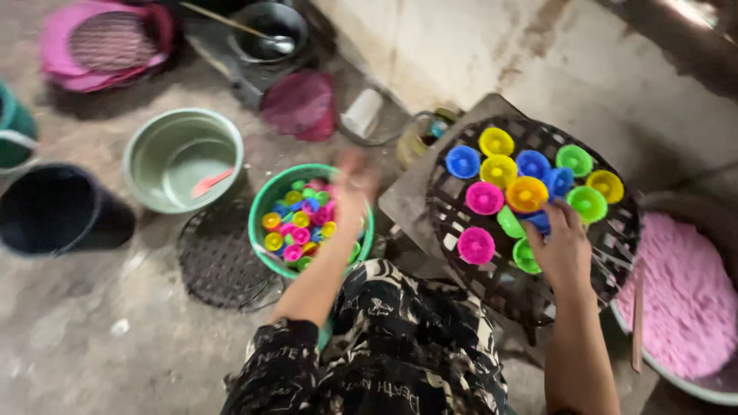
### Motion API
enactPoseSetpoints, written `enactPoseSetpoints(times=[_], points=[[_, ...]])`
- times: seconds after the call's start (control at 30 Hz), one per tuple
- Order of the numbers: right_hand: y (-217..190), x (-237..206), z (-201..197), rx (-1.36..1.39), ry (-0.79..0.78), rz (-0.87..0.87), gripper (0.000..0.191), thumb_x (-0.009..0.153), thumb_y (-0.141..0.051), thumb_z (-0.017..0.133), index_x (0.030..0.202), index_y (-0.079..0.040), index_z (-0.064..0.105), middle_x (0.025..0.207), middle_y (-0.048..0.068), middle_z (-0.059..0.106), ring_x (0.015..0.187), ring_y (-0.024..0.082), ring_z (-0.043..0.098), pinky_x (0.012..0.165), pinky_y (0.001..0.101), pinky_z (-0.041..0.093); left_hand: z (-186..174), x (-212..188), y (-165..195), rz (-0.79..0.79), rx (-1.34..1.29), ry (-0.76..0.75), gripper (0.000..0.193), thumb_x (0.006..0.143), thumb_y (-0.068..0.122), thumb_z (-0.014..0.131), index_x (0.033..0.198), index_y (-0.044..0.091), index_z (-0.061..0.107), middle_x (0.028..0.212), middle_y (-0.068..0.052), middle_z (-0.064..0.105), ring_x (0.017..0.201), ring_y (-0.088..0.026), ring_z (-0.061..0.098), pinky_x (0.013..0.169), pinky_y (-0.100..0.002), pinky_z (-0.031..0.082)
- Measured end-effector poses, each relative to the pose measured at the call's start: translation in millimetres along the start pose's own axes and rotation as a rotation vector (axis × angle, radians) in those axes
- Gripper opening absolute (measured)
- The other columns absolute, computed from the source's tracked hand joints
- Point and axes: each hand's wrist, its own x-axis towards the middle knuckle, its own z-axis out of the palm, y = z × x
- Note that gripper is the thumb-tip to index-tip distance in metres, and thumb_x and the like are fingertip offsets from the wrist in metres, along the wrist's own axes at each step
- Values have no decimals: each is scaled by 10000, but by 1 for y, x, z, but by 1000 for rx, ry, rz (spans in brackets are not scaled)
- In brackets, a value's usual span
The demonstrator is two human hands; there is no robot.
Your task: The person arranges colorful plastic molds on a tray, then uses a wooden tool to scoop pink batter from a large bowl and fill each mold. The filled molds remain on the tray.
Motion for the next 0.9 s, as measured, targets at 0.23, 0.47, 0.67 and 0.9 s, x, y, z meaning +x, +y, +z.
enactPoseSetpoints(times=[0.23, 0.47, 0.67, 0.9], points=[[27, -14, -26, 229, 159, -23, 325, 894, -238, 885, 1063, -30, 701, 1283, 155, 670, 1183, 382, 653, 956, 465, 557, 111, -95, 134, 300, 862, -985, 792, 772, 476, 795, 1446, 163, 520, 1468, -90, 485, 1417, -298, 390, 1149, -725, 193], [27, -98, -65, 350, 41, 83, 334, 796, -211, 899, 941, -4, 681, 1318, 186, 658, 1047, 282, 668, 798, 389, 563, 155, -131, 136, 595, 932, -1112, 592, 805, 382, 770, 1363, 238, 632, 1551, -59, 433, 1506, -309, 315, 1193, -741, 149], [19, -130, -46, 224, 37, 22, 317, 763, -196, 917, 919, -15, 708, 1264, 178, 692, 1115, 329, 685, 915, 418, 566, 177, -140, 110, 739, 1029, -1120, 264, 831, 194, 707, 1092, 170, 739, 1551, -87, 440, 1518, -334, 286, 1194, -763, 98], [45, -143, -50, 599, 17, 326, 343, 821, -292, 847, 964, -24, 687, 1365, 168, 644, 1055, 330, 688, 863, 411, 567, 146, -144, 128, 736, 875, -1155, 108, 869, 201, 674, 814, 121, 720, 1520, -87, 484, 1533, -334, 276, 1224, -760, 101]])
